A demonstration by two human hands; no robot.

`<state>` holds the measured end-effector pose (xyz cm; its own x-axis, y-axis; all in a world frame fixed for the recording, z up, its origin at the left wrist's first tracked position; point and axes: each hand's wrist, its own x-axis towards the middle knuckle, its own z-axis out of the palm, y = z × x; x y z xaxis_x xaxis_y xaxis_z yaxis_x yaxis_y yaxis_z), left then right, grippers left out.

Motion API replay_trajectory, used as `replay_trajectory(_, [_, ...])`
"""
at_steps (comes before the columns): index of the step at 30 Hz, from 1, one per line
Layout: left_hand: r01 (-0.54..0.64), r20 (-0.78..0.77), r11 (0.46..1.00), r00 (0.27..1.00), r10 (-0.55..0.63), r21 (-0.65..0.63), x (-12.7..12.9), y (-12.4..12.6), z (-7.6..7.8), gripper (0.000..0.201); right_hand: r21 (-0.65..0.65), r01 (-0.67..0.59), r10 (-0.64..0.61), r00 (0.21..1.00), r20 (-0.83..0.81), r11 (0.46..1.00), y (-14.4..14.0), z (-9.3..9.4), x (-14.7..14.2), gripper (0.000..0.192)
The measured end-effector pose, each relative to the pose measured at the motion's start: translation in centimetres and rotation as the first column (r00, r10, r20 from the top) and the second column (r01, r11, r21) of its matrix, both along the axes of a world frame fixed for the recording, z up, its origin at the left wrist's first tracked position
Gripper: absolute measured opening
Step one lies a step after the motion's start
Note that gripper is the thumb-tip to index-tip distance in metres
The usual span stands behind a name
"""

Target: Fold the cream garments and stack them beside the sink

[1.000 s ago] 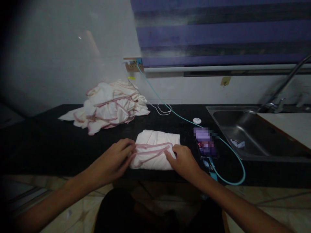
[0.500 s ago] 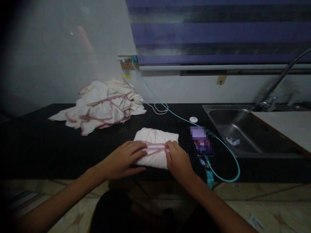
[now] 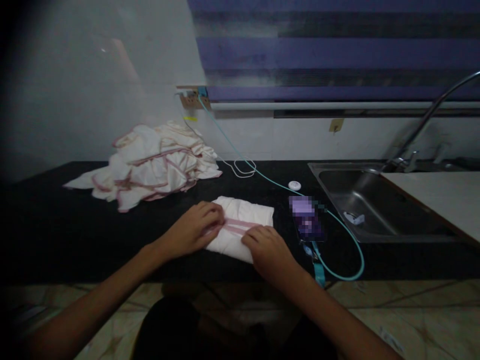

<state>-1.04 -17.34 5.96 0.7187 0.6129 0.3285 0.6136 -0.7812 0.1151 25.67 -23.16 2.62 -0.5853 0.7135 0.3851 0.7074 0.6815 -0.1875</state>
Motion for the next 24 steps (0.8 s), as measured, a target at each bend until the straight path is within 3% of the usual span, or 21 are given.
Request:
replay_trajectory(3, [0.071, -0.153, 0.986, 0.987, -0.048, 0.15, -0.6, -0.2, -0.1, 0.016, -0.061, 0.002, -0.005, 0.999, -0.04, 0.998, -1.2, 0.0, 0.9, 0.03])
replay_trajectory(6, [0.116, -0.175, 0.991, 0.979, -0.103, 0.069, -1.2, -0.7, -0.3, 0.026, -0.069, 0.02, -0.024, 0.998, -0.062, 0.997, -1.9, -0.3, 1.3, 0.045])
replay_trajectory(9, [0.057, -0.147, 0.998, 0.988, -0.051, 0.033, -0.9, -2.0, -0.3, 0.031, -0.06, 0.017, -0.022, 0.997, -0.08, 0.998, -1.3, -0.8, 1.1, 0.029])
replay_trajectory(12, [-0.031, -0.151, 0.995, 0.988, 0.044, 0.093, 0.2, -3.6, -0.3, 0.045, -0.009, 0.035, -0.036, 0.995, -0.094, 0.999, -0.2, -0.6, 0.4, 0.024])
replay_trajectory(16, [-0.093, -0.095, 0.991, 0.99, 0.101, 0.091, 1.7, -4.7, -0.7, 0.047, 0.022, 0.004, -0.003, 0.998, -0.065, 1.0, 0.2, 1.4, -1.1, 0.019])
replay_trajectory(20, [0.012, 0.074, 0.996, 0.997, -0.005, -0.086, 1.7, -3.9, -1.1, 0.038, 0.012, -0.085, 0.085, 0.996, -0.022, 0.996, -0.2, 4.4, -1.9, 0.017])
replay_trajectory(24, [0.057, 0.308, 0.978, 0.951, 0.008, -0.201, 1.5, -3.0, 0.0, 0.029, -0.04, -0.073, 0.061, 0.966, -0.251, 0.997, -0.2, 6.8, -1.0, 0.02])
